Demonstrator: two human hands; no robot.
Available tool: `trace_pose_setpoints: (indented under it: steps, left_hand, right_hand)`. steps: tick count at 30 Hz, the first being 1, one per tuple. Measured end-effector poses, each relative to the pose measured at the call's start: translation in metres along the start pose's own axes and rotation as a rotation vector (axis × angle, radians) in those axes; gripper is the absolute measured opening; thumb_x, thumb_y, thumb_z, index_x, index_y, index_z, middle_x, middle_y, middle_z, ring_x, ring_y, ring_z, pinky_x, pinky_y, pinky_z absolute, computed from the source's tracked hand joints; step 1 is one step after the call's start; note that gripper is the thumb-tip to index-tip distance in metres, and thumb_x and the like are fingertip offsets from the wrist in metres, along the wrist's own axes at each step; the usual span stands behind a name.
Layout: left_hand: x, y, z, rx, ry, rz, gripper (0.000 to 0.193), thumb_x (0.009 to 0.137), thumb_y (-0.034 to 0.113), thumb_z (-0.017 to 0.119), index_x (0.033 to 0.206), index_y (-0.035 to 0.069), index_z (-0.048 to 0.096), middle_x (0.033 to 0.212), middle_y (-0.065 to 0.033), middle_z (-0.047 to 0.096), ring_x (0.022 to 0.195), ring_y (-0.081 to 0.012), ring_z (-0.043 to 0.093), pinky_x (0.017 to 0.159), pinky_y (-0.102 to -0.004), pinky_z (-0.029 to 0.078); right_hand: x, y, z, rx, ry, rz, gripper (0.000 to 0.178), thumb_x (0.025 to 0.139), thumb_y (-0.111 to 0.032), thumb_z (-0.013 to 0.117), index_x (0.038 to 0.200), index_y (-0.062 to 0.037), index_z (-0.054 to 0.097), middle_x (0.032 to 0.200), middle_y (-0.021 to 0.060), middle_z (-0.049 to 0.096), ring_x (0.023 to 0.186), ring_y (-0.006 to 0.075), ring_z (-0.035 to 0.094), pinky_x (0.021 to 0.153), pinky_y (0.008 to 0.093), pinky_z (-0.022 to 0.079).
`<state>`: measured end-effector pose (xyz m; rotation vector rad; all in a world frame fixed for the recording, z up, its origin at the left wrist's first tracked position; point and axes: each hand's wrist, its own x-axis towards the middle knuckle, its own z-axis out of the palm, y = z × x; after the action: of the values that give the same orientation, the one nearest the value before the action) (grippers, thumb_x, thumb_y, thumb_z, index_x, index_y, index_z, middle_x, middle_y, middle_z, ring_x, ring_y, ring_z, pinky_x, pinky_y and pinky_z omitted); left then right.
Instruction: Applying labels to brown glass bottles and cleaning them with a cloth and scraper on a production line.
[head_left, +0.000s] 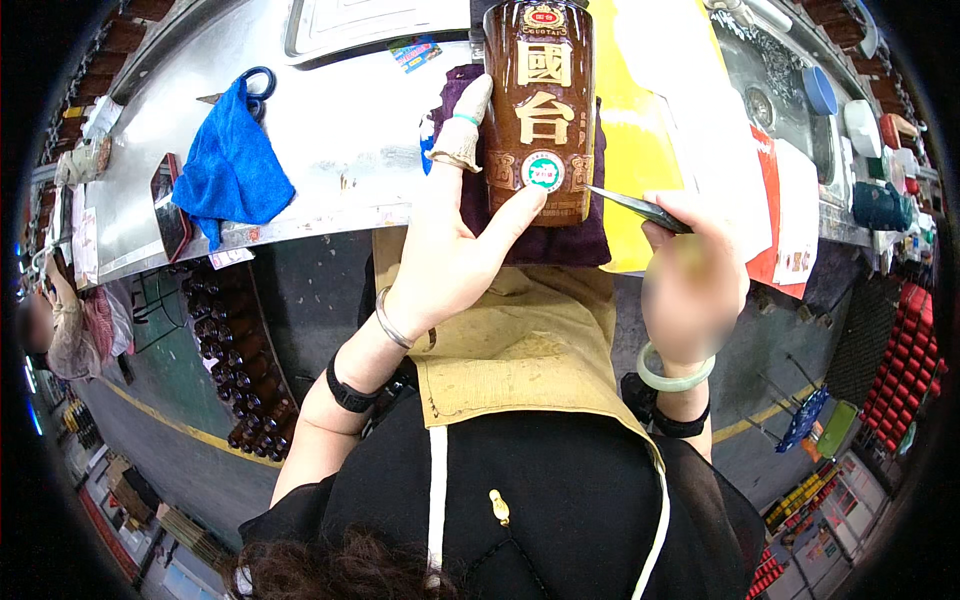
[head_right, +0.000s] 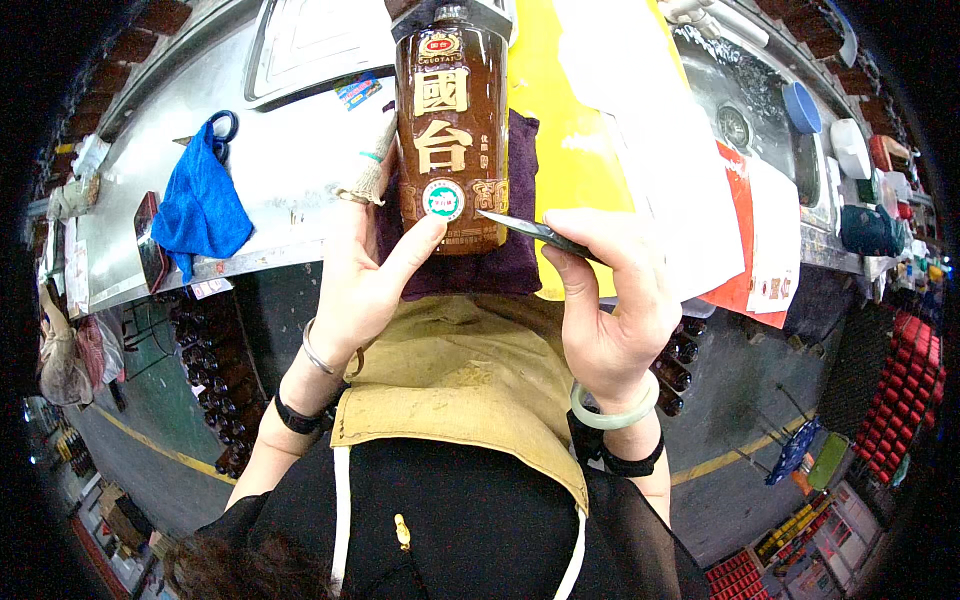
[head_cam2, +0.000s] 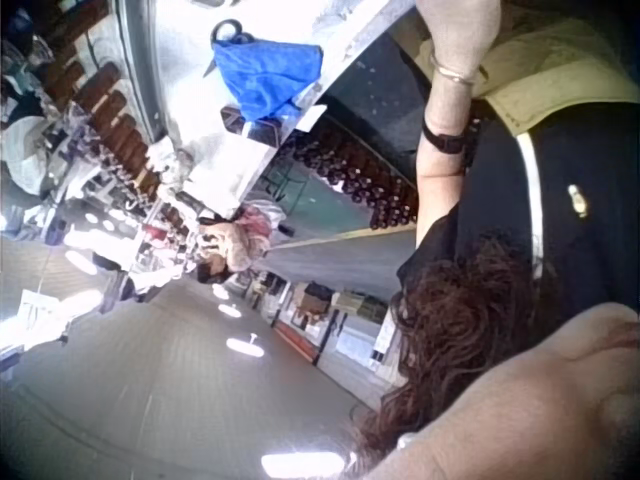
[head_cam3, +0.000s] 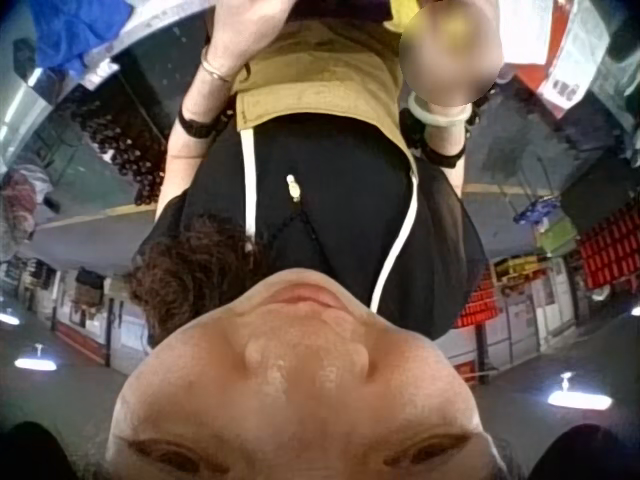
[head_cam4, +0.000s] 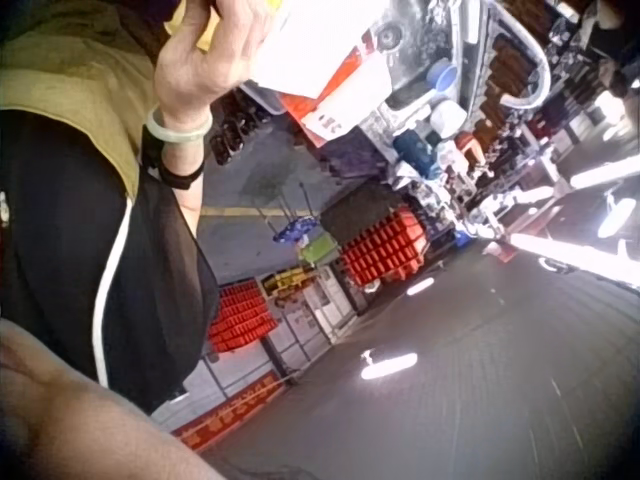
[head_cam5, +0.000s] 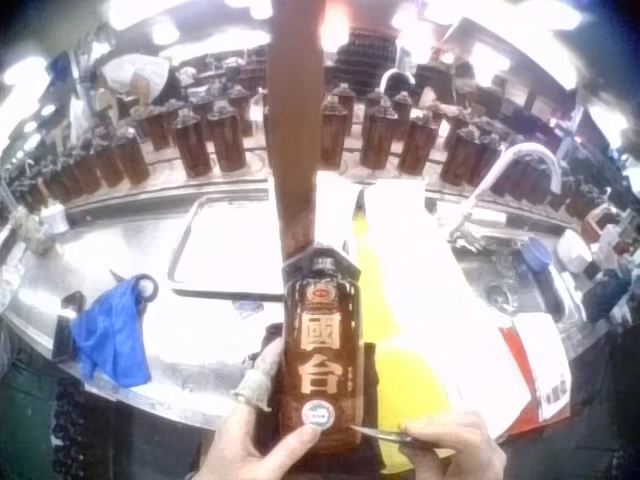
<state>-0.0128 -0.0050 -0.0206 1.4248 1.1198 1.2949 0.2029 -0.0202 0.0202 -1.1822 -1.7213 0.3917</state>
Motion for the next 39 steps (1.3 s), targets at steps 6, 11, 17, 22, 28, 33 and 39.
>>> trace_pose_setpoints:
  steps: [6,11,17,22,28,33,39]
  left_hand:
    - [0.0,0.0,-0.001,-0.002,-0.01,-0.011,0.082,0.096,0.013,0.077,0.163,0.0,0.032,0.158,-0.0201,0.047,0.146,-0.0264,0.046,0.122,-0.0395,0.036]
    - [-0.001,-0.009,-0.011,0.002,-0.045,-0.015,0.081,0.096,0.011,0.076,0.164,0.002,0.032,0.161,-0.0189,0.045,0.149,-0.0267,0.042,0.125,-0.0406,0.031]
    - [-0.001,-0.018,-0.022,-0.175,-0.051,-0.063,0.074,0.101,0.009,0.069,0.164,0.001,0.032,0.164,-0.0172,0.042,0.153,-0.0247,0.038,0.126,-0.0396,0.029]
    - [-0.017,-0.005,-0.028,0.58,-0.027,0.396,0.052,0.101,0.041,0.066,0.142,0.008,0.068,0.165,-0.0292,0.035,0.151,-0.0422,0.038,0.125,-0.0508,0.027]
    - [-0.031,-0.02,-0.019,0.75,0.062,0.482,0.055,0.072,0.026,0.092,0.124,0.017,0.079,0.149,-0.0172,0.061,0.144,-0.045,0.048,0.12,-0.0572,0.036]
    - [-0.032,-0.03,-0.022,0.695,0.125,0.454,0.053,0.07,0.007,0.09,0.121,0.006,0.077,0.137,-0.0169,0.07,0.135,-0.0392,0.06,0.114,-0.053,0.046]
    - [-0.023,-0.016,-0.021,0.682,0.084,0.504,0.057,0.071,-0.001,0.087,0.127,0.0,0.074,0.135,-0.0216,0.07,0.129,-0.0381,0.066,0.11,-0.0462,0.051]
  right_hand:
    - [0.002,0.001,0.002,-0.041,-0.022,-0.083,0.023,0.083,0.006,0.078,0.104,-0.0019,0.075,0.1,0.0105,0.076,0.09,0.0275,0.07,0.083,0.0361,0.054]
    - [0.005,-0.002,0.002,-0.117,-0.093,-0.184,0.021,0.083,0.003,0.075,0.101,-0.0053,0.078,0.102,0.0082,0.077,0.094,0.027,0.069,0.085,0.0368,0.054]
    - [-0.001,-0.021,0.003,-0.101,-0.372,-0.386,0.034,0.069,-0.014,0.078,0.103,-0.0117,0.081,0.105,0.0008,0.077,0.092,0.0196,0.067,0.085,0.0368,0.049]
    - [0.001,-0.012,-0.003,-0.078,-0.104,-0.21,0.022,0.08,0.008,0.074,0.098,-0.0043,0.076,0.1,0.0093,0.077,0.09,0.0274,0.07,0.081,0.0368,0.055]
    - [0.0,0.005,-0.005,-0.033,0.006,-0.118,0.024,0.087,0.008,0.077,0.109,0.0007,0.069,0.101,0.0127,0.076,0.093,0.0259,0.07,0.084,0.0339,0.055]
    - [-0.006,0.004,-0.005,-0.041,0.002,-0.045,0.023,0.089,0.008,0.075,0.11,0.001,0.069,0.104,0.0136,0.076,0.095,0.0258,0.07,0.087,0.034,0.055]
    - [-0.013,0.003,-0.003,-0.065,0.066,0.085,0.02,0.092,0.007,0.073,0.111,0.0018,0.069,0.105,0.0131,0.075,0.099,0.0239,0.072,0.091,0.0333,0.055]
